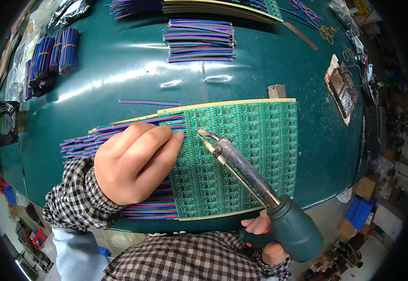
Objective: The person places ribbon cables onto circuit boards by hand and solders the wire ends to the boards using a soldering tool.
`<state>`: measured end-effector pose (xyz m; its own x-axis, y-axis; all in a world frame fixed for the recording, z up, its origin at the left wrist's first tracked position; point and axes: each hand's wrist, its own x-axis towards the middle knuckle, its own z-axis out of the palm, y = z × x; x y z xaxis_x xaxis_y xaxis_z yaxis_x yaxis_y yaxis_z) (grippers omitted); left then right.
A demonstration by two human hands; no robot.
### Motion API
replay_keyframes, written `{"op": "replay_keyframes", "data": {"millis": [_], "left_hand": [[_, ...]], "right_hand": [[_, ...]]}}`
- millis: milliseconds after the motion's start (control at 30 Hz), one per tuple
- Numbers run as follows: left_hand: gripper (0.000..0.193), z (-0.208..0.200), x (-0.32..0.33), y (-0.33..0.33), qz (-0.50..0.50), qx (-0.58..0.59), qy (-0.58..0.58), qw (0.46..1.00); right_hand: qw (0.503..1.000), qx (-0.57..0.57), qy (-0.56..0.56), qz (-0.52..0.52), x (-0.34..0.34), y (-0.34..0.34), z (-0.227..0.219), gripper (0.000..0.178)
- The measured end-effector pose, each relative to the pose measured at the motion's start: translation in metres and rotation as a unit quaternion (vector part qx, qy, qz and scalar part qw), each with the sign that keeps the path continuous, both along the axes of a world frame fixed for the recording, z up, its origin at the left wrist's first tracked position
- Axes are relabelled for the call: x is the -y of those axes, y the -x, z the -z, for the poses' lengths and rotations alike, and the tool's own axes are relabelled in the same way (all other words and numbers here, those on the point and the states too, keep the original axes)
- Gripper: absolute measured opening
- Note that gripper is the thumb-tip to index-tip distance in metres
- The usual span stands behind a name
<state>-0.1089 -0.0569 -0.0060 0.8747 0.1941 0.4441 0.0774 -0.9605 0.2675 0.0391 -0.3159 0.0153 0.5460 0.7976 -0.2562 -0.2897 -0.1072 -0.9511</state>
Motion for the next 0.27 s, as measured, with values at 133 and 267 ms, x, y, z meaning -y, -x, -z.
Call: {"op": "replay_keyframes", "data": {"millis": [133, 267], "left_hand": [[0.036, -0.0002, 0.0008, -0.0007, -0.004, -0.009, -0.019, 1.0], [0.037, -0.004, 0.0001, -0.0001, -0.002, -0.022, -0.037, 0.999]], "right_hand": [[0.999, 0.003, -0.038, 0.005, -0.006, -0.003, 0.0055, 0.073], [0.998, -0.012, -0.051, 0.036, -0.0086, -0.0066, 0.0049, 0.074]]}}
